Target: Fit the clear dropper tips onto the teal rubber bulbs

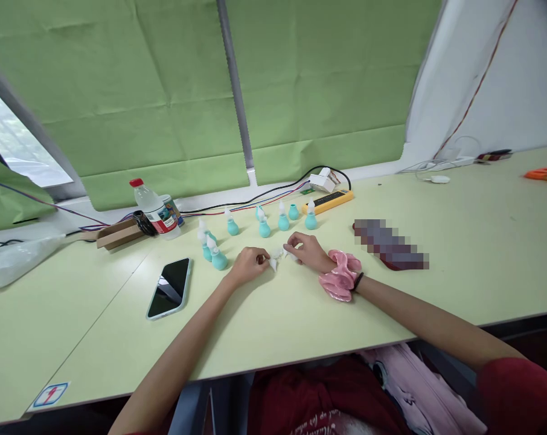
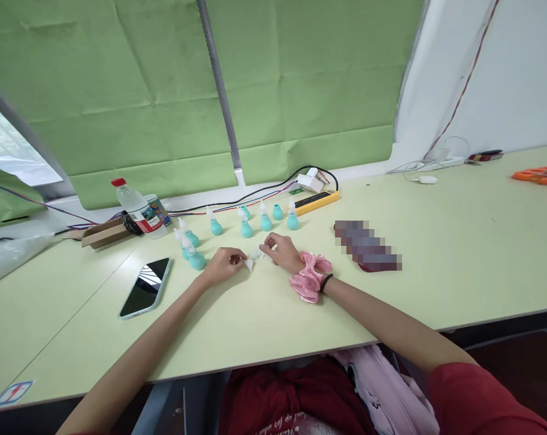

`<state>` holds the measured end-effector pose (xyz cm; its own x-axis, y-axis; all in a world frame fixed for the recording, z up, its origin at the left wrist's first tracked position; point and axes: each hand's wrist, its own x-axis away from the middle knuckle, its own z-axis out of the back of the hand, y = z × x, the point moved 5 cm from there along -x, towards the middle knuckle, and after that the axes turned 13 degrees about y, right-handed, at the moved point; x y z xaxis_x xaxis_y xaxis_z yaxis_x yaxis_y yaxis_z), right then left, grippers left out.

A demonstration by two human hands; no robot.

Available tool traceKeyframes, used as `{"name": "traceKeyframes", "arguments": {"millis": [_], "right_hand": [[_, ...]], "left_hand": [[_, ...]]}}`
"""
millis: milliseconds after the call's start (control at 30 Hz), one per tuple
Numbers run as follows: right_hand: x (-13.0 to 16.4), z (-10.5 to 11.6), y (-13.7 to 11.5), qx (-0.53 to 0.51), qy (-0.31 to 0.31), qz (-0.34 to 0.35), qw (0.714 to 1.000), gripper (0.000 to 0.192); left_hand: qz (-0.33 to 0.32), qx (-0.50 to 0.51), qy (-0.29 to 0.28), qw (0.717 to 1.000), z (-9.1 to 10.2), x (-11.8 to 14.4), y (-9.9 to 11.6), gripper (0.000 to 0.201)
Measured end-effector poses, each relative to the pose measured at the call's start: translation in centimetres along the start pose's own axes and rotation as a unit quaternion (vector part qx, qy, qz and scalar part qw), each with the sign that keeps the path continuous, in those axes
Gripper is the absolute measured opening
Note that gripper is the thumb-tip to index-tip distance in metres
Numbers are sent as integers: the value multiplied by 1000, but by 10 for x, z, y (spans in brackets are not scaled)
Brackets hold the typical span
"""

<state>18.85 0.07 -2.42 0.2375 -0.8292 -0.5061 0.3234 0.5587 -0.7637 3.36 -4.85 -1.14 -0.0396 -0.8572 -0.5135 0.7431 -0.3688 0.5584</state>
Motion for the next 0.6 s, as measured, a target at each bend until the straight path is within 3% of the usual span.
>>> {"name": "traceKeyframes", "arguments": {"millis": [267, 467, 600], "right_hand": [[3, -12, 5, -136, -50, -85, 986, 26], [9, -16, -1, -190, -96, -84, 974, 41], [10, -13, -5, -196, -66, -70, 976, 44]], "left_hand": [[-20, 3, -48, 999, -1, -2, 4, 16], [34, 66, 7, 997, 7, -7, -2, 20], [61, 130, 17, 990, 4, -5, 1, 26]]}}
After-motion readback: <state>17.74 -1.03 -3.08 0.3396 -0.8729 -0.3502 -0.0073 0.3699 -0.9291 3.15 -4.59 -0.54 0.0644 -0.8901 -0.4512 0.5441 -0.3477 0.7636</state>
